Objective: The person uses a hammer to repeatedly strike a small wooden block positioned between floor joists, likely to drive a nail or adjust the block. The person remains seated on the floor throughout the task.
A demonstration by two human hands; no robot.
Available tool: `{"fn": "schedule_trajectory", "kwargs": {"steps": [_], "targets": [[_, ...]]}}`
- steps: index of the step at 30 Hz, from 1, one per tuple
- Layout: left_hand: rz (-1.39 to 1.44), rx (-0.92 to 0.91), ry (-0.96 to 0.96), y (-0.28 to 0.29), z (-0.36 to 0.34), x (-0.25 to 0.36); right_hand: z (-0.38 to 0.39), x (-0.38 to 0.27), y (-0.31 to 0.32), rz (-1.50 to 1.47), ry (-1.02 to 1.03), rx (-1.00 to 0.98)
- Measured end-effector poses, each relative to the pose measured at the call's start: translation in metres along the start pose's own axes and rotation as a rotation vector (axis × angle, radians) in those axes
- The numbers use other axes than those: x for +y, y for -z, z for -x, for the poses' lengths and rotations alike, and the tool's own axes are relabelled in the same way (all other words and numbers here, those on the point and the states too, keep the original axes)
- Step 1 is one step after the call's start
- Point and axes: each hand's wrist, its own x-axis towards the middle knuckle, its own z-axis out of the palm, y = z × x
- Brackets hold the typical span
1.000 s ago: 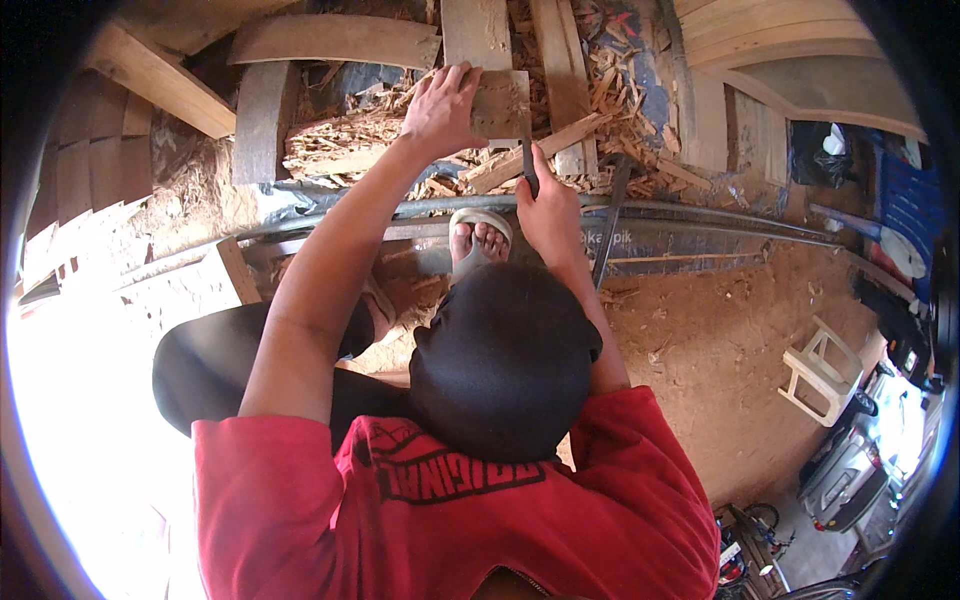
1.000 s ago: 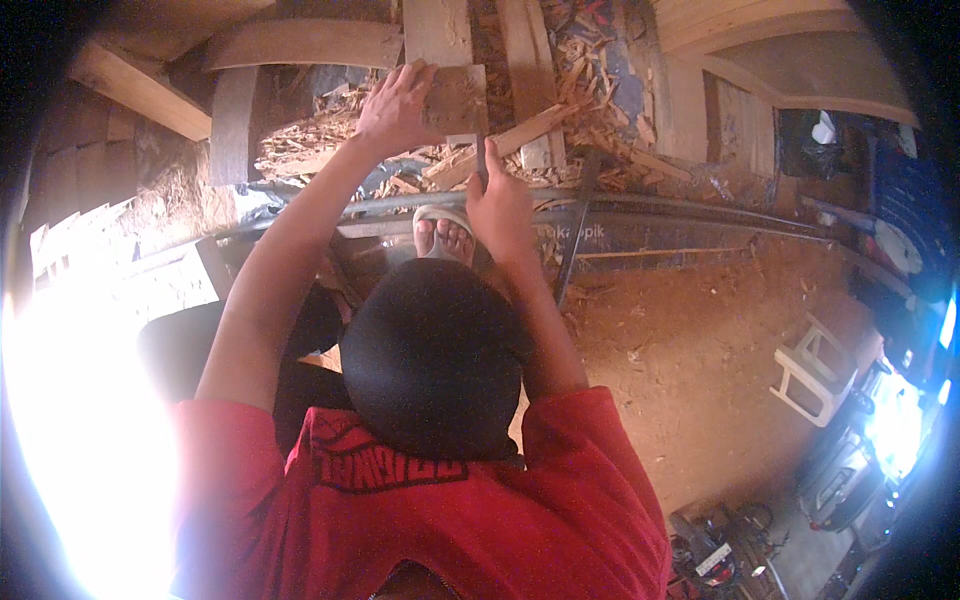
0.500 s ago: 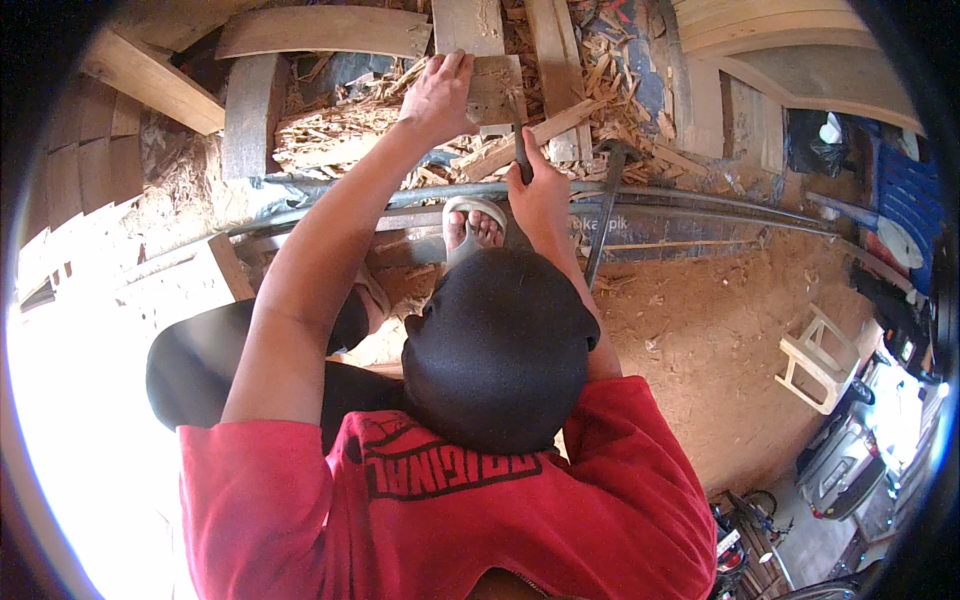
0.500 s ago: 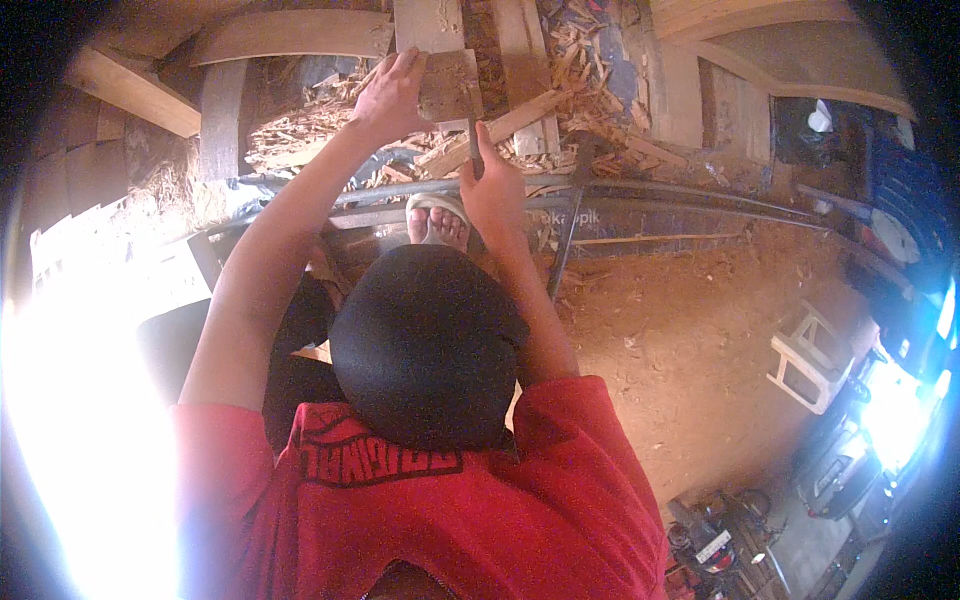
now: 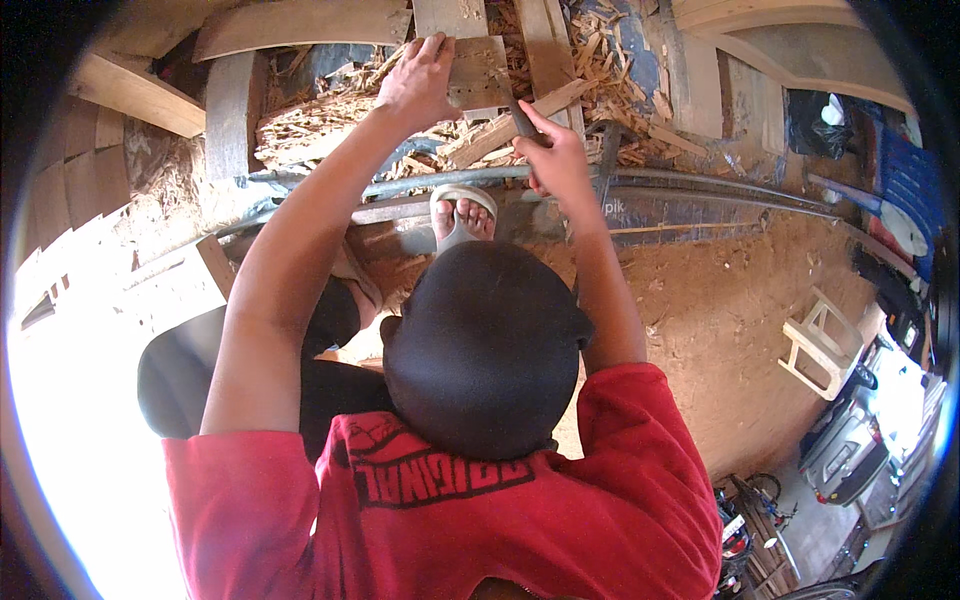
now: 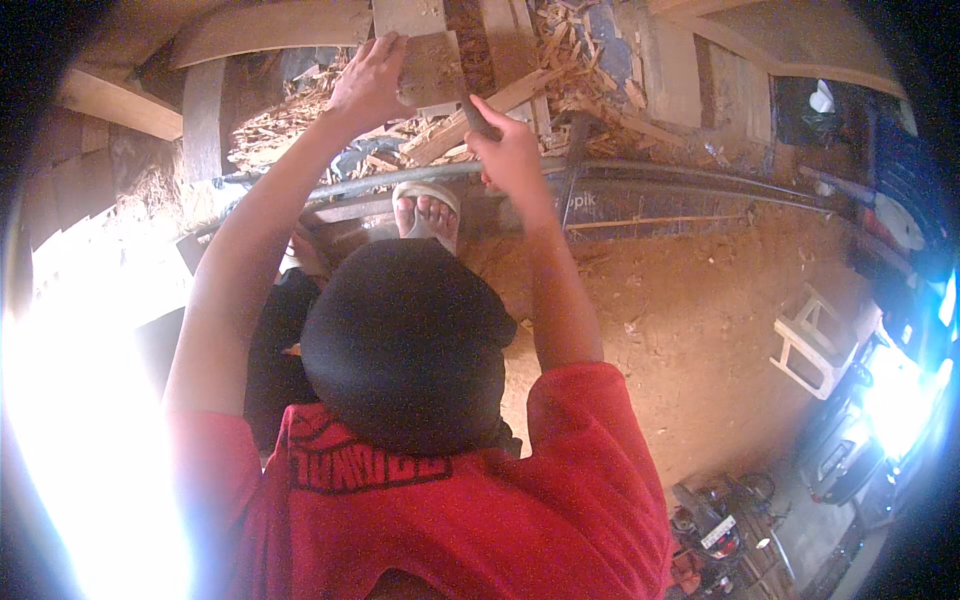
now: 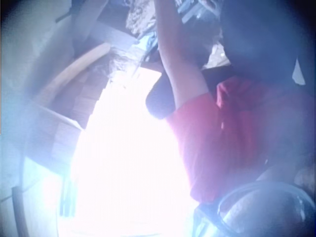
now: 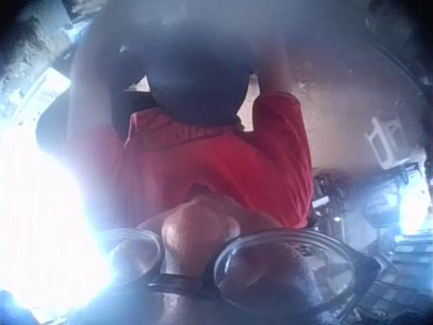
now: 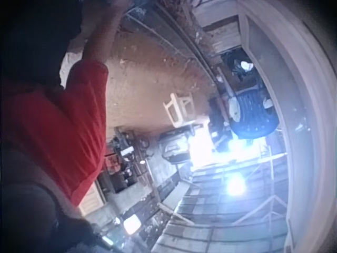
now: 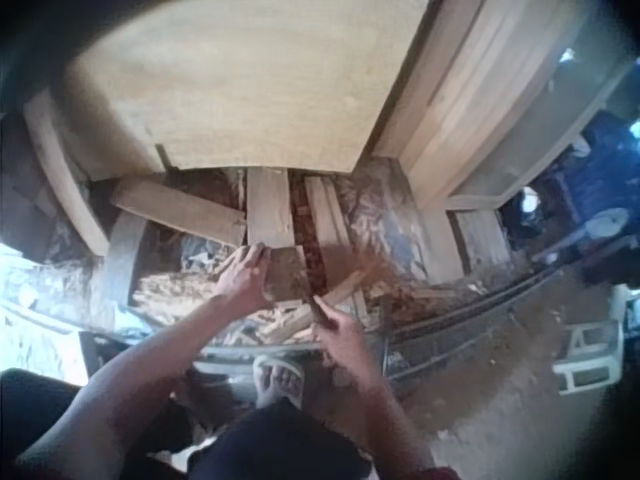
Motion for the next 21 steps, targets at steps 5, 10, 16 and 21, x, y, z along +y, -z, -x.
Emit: {"fn": "schedule_trajectory", "kwargs": {"steps": [5, 10, 16, 21], "targets": [[0.047, 0.008, 0.02, -0.001, 0.0, 0.001, 0.01, 0.006, -0.03, 0.572, 0.273, 0.253], [-0.023, -0.041, -0.011, 0.005, 0.006, 0.007, 0.008, 0.006, -0.028, 0.326, 0.201, 0.229], [0.028, 0.149, -0.192, 0.002, 0.022, 0.024, 0.006, 0.019, -0.025, -0.245, -0.015, 0.168], [0.14, 0.206, -0.149, 0.004, 0.017, 0.007, 0.008, 0.04, -0.019, -0.373, 0.03, 0.074]]}}
